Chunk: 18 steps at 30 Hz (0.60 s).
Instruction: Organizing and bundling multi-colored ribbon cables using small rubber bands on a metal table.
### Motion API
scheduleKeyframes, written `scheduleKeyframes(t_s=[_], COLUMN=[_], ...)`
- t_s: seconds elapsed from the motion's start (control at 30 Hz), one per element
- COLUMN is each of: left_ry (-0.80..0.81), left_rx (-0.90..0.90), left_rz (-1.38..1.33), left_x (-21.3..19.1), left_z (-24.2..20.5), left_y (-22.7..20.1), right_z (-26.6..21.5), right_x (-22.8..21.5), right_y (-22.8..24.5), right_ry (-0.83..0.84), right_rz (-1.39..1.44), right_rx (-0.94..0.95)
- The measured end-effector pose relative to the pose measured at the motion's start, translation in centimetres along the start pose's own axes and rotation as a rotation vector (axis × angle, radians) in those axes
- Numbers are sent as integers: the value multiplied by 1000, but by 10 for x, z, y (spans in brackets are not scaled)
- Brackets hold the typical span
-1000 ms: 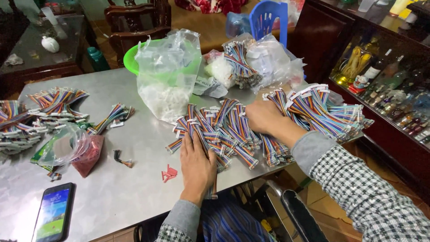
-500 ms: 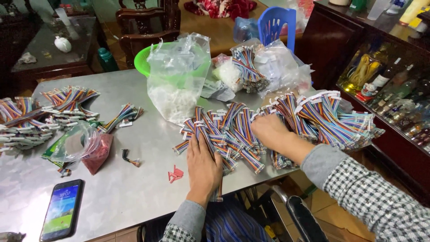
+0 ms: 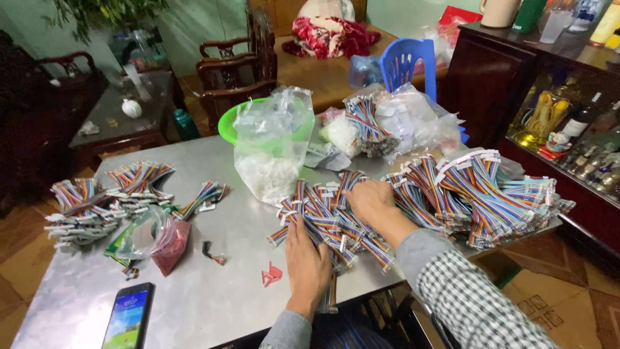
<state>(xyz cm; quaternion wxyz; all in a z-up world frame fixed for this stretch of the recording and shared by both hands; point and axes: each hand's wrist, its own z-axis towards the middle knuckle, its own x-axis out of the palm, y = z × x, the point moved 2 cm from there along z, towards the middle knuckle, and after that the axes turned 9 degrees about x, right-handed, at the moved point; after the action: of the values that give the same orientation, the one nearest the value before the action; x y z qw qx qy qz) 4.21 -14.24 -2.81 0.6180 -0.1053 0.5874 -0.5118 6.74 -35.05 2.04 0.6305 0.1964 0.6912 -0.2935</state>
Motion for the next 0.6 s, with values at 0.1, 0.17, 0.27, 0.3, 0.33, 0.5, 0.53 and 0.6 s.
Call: scheduleKeyframes(t_s=[0.1,0.17,0.27,0.3,0.33,0.5,0.53,0.6], left_ry=[9,15,0,-18,-22,-114,-118,3], left_rx=[7,10,44,78,62,162,154,3], left_rz=[37,43,59,68,69,83,82,30], left_x=[0,-3,-1,2,5,0,-10,-26], left_z=[2,-1,2,3,4,4,5,4], left_y=[0,-7,0,4,9,11,5,-4], right_z=[4,13,24,26,29,13,0,-26], right_x=[-30,-20,-17,-16,-12,-16,-17,-17], right_y=[10,12,16,17,12,-10,-17,-31], right_ry=[132,102,121,171,180,22,24,-11], right_rz=[140,230,390,461,453,300,295,302], right_rx=[118,97,104,137,125,77,70,-90])
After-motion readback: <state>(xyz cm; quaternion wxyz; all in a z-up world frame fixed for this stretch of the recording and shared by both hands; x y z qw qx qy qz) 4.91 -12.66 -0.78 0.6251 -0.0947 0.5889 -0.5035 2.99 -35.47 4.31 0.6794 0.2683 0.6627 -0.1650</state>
